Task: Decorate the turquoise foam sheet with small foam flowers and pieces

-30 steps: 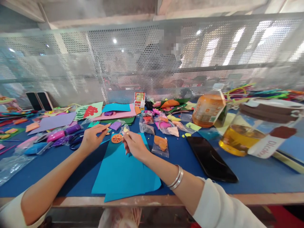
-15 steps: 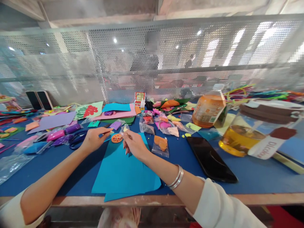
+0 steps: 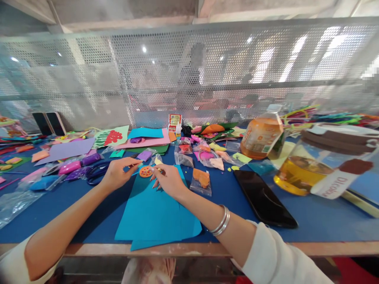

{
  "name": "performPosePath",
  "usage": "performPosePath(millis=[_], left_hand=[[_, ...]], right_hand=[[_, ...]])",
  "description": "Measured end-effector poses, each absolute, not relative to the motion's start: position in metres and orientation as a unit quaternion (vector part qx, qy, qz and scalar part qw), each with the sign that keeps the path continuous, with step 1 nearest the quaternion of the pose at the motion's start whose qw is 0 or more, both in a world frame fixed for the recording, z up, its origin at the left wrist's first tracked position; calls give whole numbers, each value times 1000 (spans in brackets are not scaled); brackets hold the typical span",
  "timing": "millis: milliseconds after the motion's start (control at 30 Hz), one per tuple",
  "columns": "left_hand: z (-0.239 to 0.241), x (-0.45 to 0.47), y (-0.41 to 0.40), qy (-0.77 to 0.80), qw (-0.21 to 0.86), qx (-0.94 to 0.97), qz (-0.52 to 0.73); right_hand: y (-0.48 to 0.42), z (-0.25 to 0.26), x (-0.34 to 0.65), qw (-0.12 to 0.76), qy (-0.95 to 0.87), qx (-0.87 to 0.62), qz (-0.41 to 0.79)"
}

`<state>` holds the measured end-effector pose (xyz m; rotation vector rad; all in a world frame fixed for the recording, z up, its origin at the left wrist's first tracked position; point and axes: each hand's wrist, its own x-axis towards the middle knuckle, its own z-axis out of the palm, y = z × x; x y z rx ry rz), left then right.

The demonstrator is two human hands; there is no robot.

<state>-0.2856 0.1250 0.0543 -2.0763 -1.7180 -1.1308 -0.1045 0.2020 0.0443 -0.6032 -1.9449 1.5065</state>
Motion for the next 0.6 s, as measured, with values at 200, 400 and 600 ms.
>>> performPosePath(millis=[200,400,600], left_hand=[[56,-285,125,-586,105,-707,-381],[55,-279,123,-589,59,-707,-387],[53,-274,123,-577,27,-714,-396]], right_hand=[[204,44,-105,292,-684,-275,610],[204,46,-104,314,-645,-268,643],[208,42,-108,319,-624,-255,667]])
